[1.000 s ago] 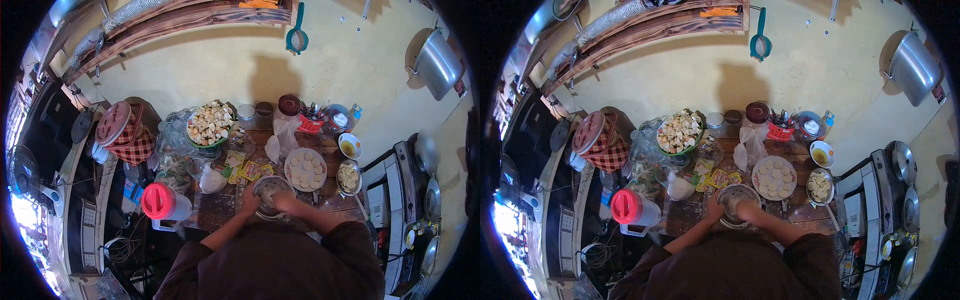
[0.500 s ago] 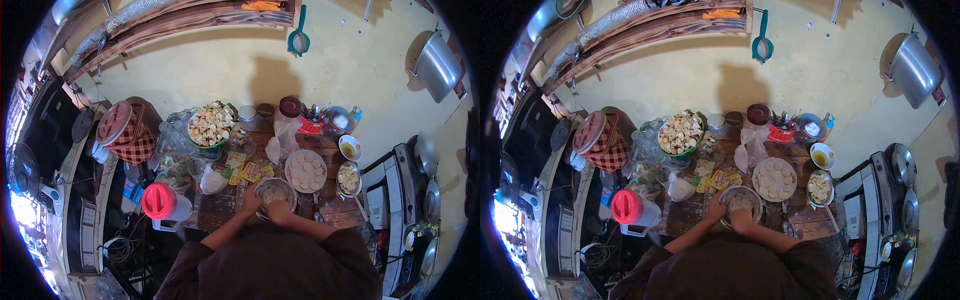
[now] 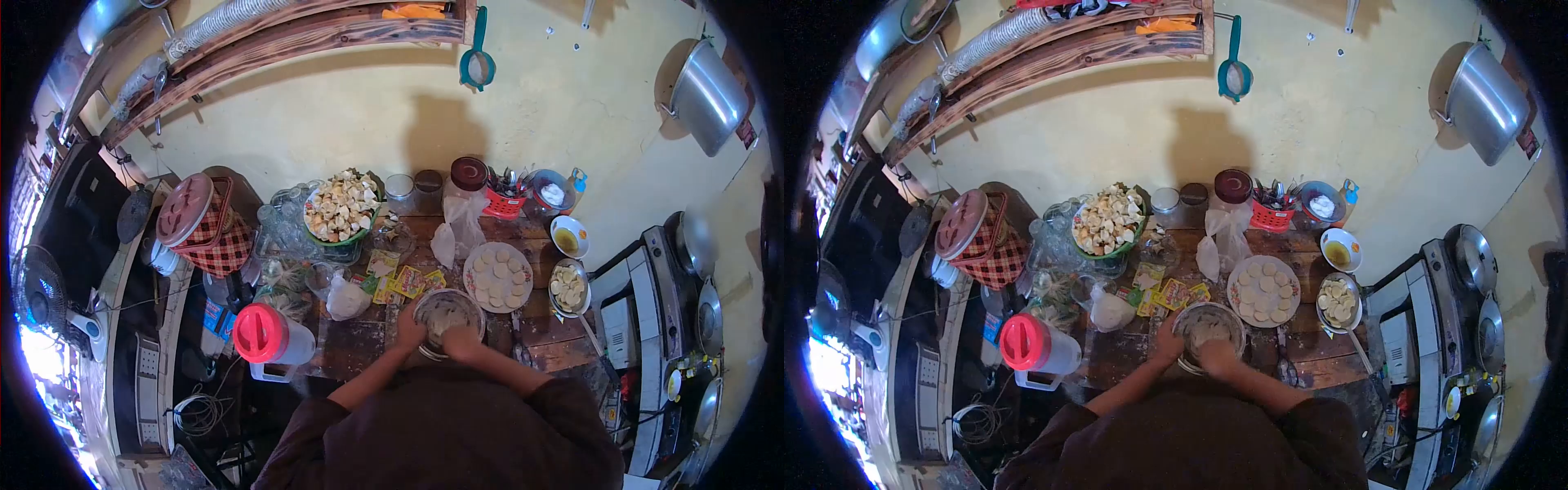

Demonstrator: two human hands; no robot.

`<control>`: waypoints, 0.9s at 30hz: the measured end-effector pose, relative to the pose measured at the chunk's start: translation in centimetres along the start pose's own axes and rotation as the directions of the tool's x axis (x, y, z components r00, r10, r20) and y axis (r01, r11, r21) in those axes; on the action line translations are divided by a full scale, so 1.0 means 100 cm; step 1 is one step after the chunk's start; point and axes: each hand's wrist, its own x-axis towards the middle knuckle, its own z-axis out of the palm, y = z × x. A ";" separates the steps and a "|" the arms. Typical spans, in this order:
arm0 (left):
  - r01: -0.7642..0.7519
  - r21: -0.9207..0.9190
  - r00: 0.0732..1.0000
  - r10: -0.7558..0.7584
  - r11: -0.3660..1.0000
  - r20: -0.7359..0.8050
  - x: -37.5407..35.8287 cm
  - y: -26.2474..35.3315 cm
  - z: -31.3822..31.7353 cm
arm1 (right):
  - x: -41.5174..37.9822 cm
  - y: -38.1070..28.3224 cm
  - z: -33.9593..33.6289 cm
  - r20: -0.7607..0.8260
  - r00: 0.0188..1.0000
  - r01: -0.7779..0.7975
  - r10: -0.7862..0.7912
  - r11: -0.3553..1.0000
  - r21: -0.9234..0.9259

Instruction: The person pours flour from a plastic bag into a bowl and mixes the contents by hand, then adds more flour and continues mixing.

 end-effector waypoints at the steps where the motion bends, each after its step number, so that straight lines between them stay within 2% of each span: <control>1: -0.017 0.027 1.000 0.017 1.000 -0.007 0.000 -0.005 0.001 | -0.003 -0.005 0.007 0.058 0.997 0.047 -0.048 0.999 0.019; 2: -0.015 0.029 1.000 0.015 0.999 -0.008 -0.001 -0.011 0.001 | -0.001 0.002 0.009 0.059 0.997 0.050 -0.051 0.999 0.020; 4: 0.003 0.041 1.000 -0.002 0.999 -0.018 -0.003 0.001 0.000 | -0.007 0.020 -0.030 0.279 0.921 0.272 -0.271 0.962 0.038; 6: 0.036 0.080 0.999 -0.039 0.996 0.033 -0.002 0.012 -0.003 | -0.019 0.036 -0.074 0.309 0.910 0.275 -0.277 0.960 0.052; 8: 0.070 0.123 0.994 -0.080 0.990 0.079 0.000 0.006 -0.008 | -0.027 0.041 -0.100 0.244 0.970 -0.003 -0.017 0.997 0.081; 9: 0.133 0.092 0.980 -0.145 0.987 0.133 0.001 -0.011 -0.008 | -0.036 0.043 -0.108 0.244 0.970 -0.005 -0.015 0.997 0.083; 10: 0.197 0.064 0.960 -0.206 0.978 0.189 0.002 -0.022 -0.009 | -0.045 0.046 -0.115 0.094 0.995 -0.061 0.044 0.980 0.188; 11: 0.197 0.065 0.960 -0.206 0.978 0.191 0.004 -0.034 -0.012 | -0.050 0.050 -0.118 -0.052 0.992 -0.098 0.118 0.950 0.297; 13: 0.235 0.019 0.900 -0.225 0.972 0.373 0.007 -0.033 -0.025 | -0.054 0.062 -0.109 -0.042 0.993 -0.089 0.110 0.939 0.333; 14: 0.235 0.021 0.902 -0.225 0.972 0.369 0.005 -0.033 -0.030 | -0.055 0.067 -0.102 -0.033 0.994 -0.082 0.101 0.927 0.367; 16: 0.353 -0.110 0.876 -0.287 0.929 0.387 0.004 0.000 -0.044 | -0.056 0.071 -0.089 0.000 0.997 -0.076 0.083 0.912 0.404; 17: 0.351 -0.107 0.878 -0.287 0.930 0.383 0.002 -0.011 -0.051 | -0.057 0.072 -0.082 0.033 0.997 -0.075 0.067 0.895 0.439; 19: 0.286 -0.062 0.943 -0.269 0.956 0.197 -0.010 -0.046 -0.070 | -0.059 0.073 -0.069 0.063 0.996 -0.078 0.057 0.906 0.416; 20: 0.285 -0.058 0.943 -0.269 0.957 0.194 -0.016 -0.045 -0.082 | -0.059 0.074 -0.063 0.096 0.994 -0.087 0.054 0.917 0.389; 22: 0.348 0.117 0.929 -0.326 0.930 -0.178 -0.029 -0.034 -0.101 | -0.058 0.079 -0.052 0.133 0.991 -0.064 0.012 0.919 0.389; 23: 0.349 0.120 0.928 -0.326 0.929 -0.179 -0.033 -0.028 -0.104 | -0.058 0.080 -0.049 0.172 0.985 -0.044 -0.026 0.921 0.387; 24: 0.250 0.315 0.905 -0.105 0.916 -0.412 -0.038 -0.022 -0.107 | -0.058 0.079 -0.048 0.171 0.985 -0.041 -0.029 0.919 0.391; 25: 0.195 0.513 0.809 0.159 0.836 -0.566 -0.041 -0.019 -0.110 | -0.058 0.077 -0.046 0.143 0.989 -0.029 -0.033 0.910 0.413; 27: 0.222 0.497 0.813 0.122 0.839 -0.569 -0.035 -0.018 -0.121 | -0.058 0.075 -0.043 0.118 0.992 -0.016 -0.039 0.900 0.436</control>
